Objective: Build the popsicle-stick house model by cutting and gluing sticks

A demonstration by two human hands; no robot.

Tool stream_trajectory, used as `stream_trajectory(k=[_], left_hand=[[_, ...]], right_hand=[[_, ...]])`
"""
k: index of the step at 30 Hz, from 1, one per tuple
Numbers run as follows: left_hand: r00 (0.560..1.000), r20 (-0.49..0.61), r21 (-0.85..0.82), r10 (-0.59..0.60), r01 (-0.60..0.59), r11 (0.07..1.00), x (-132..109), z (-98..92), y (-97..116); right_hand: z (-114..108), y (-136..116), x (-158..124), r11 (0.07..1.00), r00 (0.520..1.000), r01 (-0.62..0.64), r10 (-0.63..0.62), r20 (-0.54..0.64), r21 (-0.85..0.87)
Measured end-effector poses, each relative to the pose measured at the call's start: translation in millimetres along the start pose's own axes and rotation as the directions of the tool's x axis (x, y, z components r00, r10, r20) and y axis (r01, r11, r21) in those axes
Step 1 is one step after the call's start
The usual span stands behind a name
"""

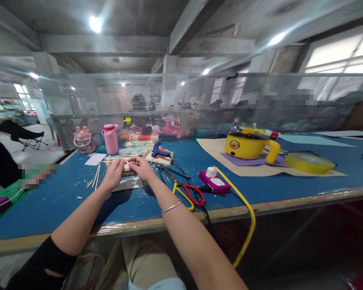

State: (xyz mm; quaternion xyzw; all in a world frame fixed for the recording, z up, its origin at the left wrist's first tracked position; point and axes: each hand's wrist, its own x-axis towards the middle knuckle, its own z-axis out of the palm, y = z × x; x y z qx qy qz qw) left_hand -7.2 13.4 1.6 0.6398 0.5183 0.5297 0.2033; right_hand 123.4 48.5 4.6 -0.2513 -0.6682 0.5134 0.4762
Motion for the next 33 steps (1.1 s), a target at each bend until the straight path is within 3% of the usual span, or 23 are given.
stream_trajectory(k=[6, 14, 16, 18, 20, 21, 22, 23, 25, 27, 30, 33], left_hand=[[0.995, 0.104, 0.085, -0.009, 0.000, 0.996, -6.2, 4.0, 4.0], [0.983, 0.139, 0.113, 0.119, -0.135, 0.984, -9.8, 6.9, 4.7], [0.993, 0.086, 0.210, 0.081, -0.098, 0.973, -7.4, 0.1, 4.8], [0.997, -0.066, 0.311, 0.050, -0.027, 0.950, -1.8, -13.4, 2.1], [0.952, -0.285, 0.342, 0.116, -0.013, 0.940, 6.4, -30.9, -3.7], [0.925, -0.332, 0.355, 0.185, -0.059, 0.933, 10.9, -39.5, -7.1], [0.918, -0.307, 0.371, 0.252, -0.128, 0.920, 15.3, -47.1, -10.4], [0.936, -0.208, 0.388, 0.285, -0.188, 0.902, 19.3, -53.0, -13.3], [0.975, 0.017, 0.423, 0.220, -0.206, 0.883, 25.7, -59.0, -16.8], [0.976, 0.187, 0.471, 0.114, -0.191, 0.861, 29.6, -58.1, -17.5], [0.964, 0.259, 0.539, 0.067, -0.202, 0.818, 31.0, -51.6, -15.9], [0.964, 0.222, 0.596, 0.145, -0.252, 0.762, 26.0, -46.0, -12.9]], right_hand=[[2.1, -1.7, -4.5, 0.997, 0.988, -0.041, 0.050, 0.149, -0.061], [6.3, 6.4, -0.6, 0.989, 0.997, 0.052, -0.044, 0.062, -0.136], [3.4, 6.4, 1.4, 0.973, 0.996, 0.092, -0.087, 0.033, -0.212], [0.4, 5.7, 5.0, 0.937, 0.994, 0.104, -0.111, -0.003, -0.333], [-1.2, 4.2, 10.0, 0.868, 0.993, 0.106, -0.119, 0.004, -0.485], [-1.2, 3.5, 12.9, 0.821, 0.993, 0.113, -0.119, 0.026, -0.560], [-0.5, 2.8, 15.8, 0.770, 0.992, 0.124, -0.120, 0.048, -0.626], [0.8, 2.5, 18.7, 0.719, 0.990, 0.136, -0.123, 0.069, -0.682], [4.4, 3.2, 23.5, 0.632, 0.986, 0.161, -0.132, 0.099, -0.758], [8.0, 6.1, 25.9, 0.569, 0.981, 0.184, -0.151, 0.119, -0.802], [10.0, 12.3, 23.9, 0.521, 0.976, 0.192, -0.191, 0.105, -0.832], [8.3, 15.8, 18.6, 0.581, 0.974, 0.160, -0.225, 0.031, -0.798]])
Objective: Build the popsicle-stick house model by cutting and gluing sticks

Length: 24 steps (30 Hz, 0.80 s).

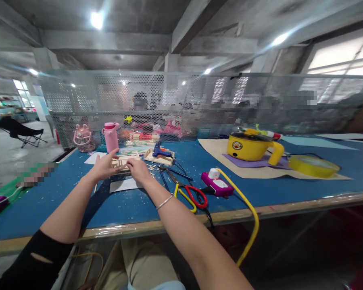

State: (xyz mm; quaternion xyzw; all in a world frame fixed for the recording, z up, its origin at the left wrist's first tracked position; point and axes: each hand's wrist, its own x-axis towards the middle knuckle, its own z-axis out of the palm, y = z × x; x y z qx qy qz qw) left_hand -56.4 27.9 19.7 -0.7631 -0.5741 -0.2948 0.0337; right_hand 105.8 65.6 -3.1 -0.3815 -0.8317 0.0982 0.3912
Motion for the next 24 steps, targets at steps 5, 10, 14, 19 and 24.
stream_trajectory(k=[5, 10, 14, 19, 24], left_hand=[[0.920, -0.352, 0.061, 0.174, -0.162, 0.985, -11.7, 5.2, 22.2], [0.917, -0.358, -0.107, 0.177, -0.229, 0.968, -14.4, 19.0, 36.9], [0.965, -0.198, -0.283, 0.173, -0.225, 0.932, -12.7, 26.8, 29.8], [0.997, -0.004, -0.579, 0.072, -0.061, 0.813, -12.8, 27.4, 22.3], [0.996, 0.053, -0.650, 0.067, -0.017, 0.760, -13.4, 21.8, 24.5]], right_hand=[[-9.0, -2.0, -4.1, 0.767, 0.975, -0.220, 0.198, 0.104, 0.602], [-24.0, 0.2, -7.3, 0.456, 0.951, -0.309, 0.152, 0.269, 0.835], [-31.1, 5.1, -10.8, 0.483, 0.936, -0.339, 0.087, 0.340, 0.808], [-29.3, 3.1, -12.0, 0.545, 0.916, -0.352, 0.033, 0.400, 0.761], [-20.0, -1.0, -12.9, 0.432, 0.905, -0.398, 0.040, 0.424, 0.809]])
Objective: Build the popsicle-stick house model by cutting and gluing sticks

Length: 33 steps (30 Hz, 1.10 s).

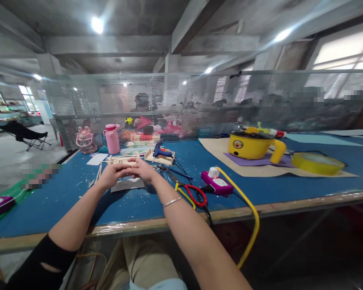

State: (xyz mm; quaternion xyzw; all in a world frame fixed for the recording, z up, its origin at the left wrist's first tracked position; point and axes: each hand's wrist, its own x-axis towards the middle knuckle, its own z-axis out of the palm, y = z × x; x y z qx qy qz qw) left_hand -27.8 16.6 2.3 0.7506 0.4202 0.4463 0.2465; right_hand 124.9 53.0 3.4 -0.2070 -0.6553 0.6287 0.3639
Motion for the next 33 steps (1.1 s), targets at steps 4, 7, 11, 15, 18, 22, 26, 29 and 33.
stream_trajectory(k=[4, 7, 11, 15, 18, 22, 26, 29, 33], left_hand=[[0.998, -0.034, -0.082, -0.048, 0.045, 0.996, 0.1, -0.7, 0.3], [0.996, -0.085, -0.068, -0.034, 0.028, 0.997, 0.4, 0.3, -1.4], [0.963, -0.267, 0.012, -0.045, 0.050, 0.999, 0.1, 0.5, -0.3], [0.928, -0.367, 0.100, -0.062, 0.105, 0.989, -1.2, -3.4, 2.4], [0.927, -0.369, 0.238, 0.061, 0.031, 0.971, -1.6, -7.0, 1.9], [0.929, -0.346, 0.312, 0.129, -0.016, 0.950, -1.4, -8.2, 0.8], [0.937, -0.332, 0.328, 0.111, 0.005, 0.945, -1.6, -5.0, 2.4], [0.947, -0.292, 0.398, 0.136, -0.009, 0.917, 0.1, -9.0, 4.7], [0.880, -0.416, 0.478, 0.228, -0.002, 0.878, 8.9, -32.5, 6.3]], right_hand=[[4.8, 2.8, 0.9, 0.990, 1.000, 0.009, -0.008, -0.010, 0.142], [5.7, 2.4, 1.0, 0.978, 1.000, 0.012, -0.008, -0.019, 0.210], [2.4, 2.4, 3.7, 0.989, 0.995, 0.005, 0.009, -0.095, 0.150], [-0.1, 4.7, 8.6, 0.998, 0.953, 0.025, -0.039, -0.300, -0.051], [4.4, 5.6, 9.6, 0.949, 0.949, 0.061, -0.151, -0.275, -0.311], [14.9, 3.5, 5.2, 0.692, 0.921, 0.138, -0.352, -0.164, -0.709], [18.3, 2.2, 1.9, 0.567, 0.881, 0.158, -0.451, -0.144, -0.809], [14.1, 5.0, 5.1, 0.573, 0.880, 0.114, -0.437, -0.185, -0.811], [5.9, 12.7, 15.1, 0.662, 0.858, -0.072, -0.341, -0.384, -0.746]])
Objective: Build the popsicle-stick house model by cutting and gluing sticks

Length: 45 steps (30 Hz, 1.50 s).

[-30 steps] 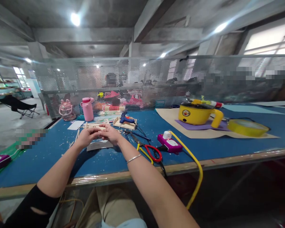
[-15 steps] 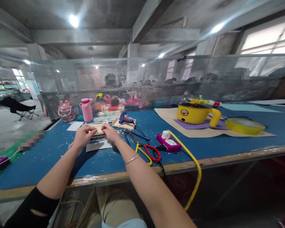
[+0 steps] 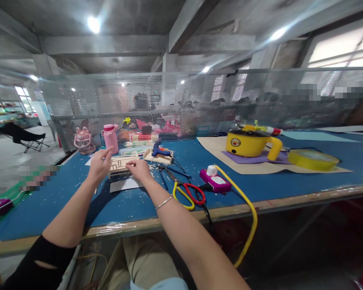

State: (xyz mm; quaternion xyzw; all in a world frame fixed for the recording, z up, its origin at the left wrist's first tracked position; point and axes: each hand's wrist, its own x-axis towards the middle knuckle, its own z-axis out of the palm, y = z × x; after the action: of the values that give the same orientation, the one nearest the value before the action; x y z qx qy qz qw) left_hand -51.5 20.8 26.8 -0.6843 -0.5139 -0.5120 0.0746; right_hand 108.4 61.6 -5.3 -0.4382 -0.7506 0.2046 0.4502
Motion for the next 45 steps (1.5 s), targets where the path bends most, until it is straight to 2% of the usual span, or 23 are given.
stream_trajectory(k=[1, 2, 3, 6, 7, 9, 12, 16, 21, 30, 37, 41, 45], left_hand=[[0.999, -0.009, -0.001, -0.035, 0.035, 0.999, 5.4, -3.6, -3.4], [0.996, 0.050, -0.021, -0.075, 0.076, 0.997, 10.3, -6.3, -6.6], [0.980, 0.166, -0.039, -0.112, 0.119, 0.992, 14.4, -7.8, -9.4], [0.863, 0.484, -0.029, -0.146, 0.182, 0.983, 21.0, -5.1, -14.9], [0.829, 0.542, -0.023, -0.138, 0.179, 0.984, 21.7, -2.5, -15.8], [0.793, 0.600, -0.018, -0.108, 0.148, 0.989, 22.4, 2.8, -17.0], [0.801, 0.595, 0.015, -0.067, 0.073, 0.997, 23.8, 7.6, -16.8], [0.819, 0.573, 0.026, -0.029, 0.017, 1.000, 26.6, 8.2, -12.2], [0.768, 0.640, -0.056, -0.029, 0.084, 0.995, 26.8, 11.3, -10.5], [0.775, 0.628, -0.106, -0.062, 0.165, 0.981, 24.7, 16.1, -15.1], [0.768, 0.635, -0.024, -0.080, 0.123, 0.992, 26.4, 13.8, -8.9], [0.755, 0.651, -0.047, -0.077, 0.141, 0.989, 26.4, 13.6, -7.4], [0.763, 0.644, -0.041, -0.066, 0.120, 0.992, 27.0, 14.4, -5.1]], right_hand=[[1.9, 2.1, 2.0, 0.999, 0.999, -0.043, 0.043, -0.008, 0.013], [4.0, 3.7, 3.6, 0.997, 0.998, -0.069, 0.069, -0.006, 0.025], [6.2, 4.8, 4.7, 0.996, 0.997, -0.079, 0.079, 0.000, 0.029], [13.4, 6.0, 5.6, 0.996, 0.996, -0.086, 0.086, 0.002, -0.028], [15.7, 6.1, 5.4, 0.993, 0.995, -0.098, 0.099, 0.004, -0.060], [20.0, 6.6, 5.0, 0.985, 0.990, -0.137, 0.139, 0.011, -0.106], [24.1, 8.1, 5.4, 0.978, 0.985, -0.171, 0.174, 0.016, -0.120], [25.9, 10.3, 7.0, 0.984, 0.987, -0.158, 0.158, -0.008, -0.082], [25.1, 9.0, 6.9, 0.979, 0.986, -0.168, 0.168, -0.010, -0.119], [20.7, -0.5, 3.0, 0.963, 0.988, -0.152, 0.155, -0.006, -0.220], [27.3, 4.8, 3.9, 0.976, 0.982, -0.183, 0.187, 0.020, -0.114], [26.6, 3.5, 3.0, 0.972, 0.983, -0.178, 0.183, 0.018, -0.156], [22.6, -1.2, 1.2, 0.959, 0.981, -0.188, 0.194, 0.010, -0.214]])
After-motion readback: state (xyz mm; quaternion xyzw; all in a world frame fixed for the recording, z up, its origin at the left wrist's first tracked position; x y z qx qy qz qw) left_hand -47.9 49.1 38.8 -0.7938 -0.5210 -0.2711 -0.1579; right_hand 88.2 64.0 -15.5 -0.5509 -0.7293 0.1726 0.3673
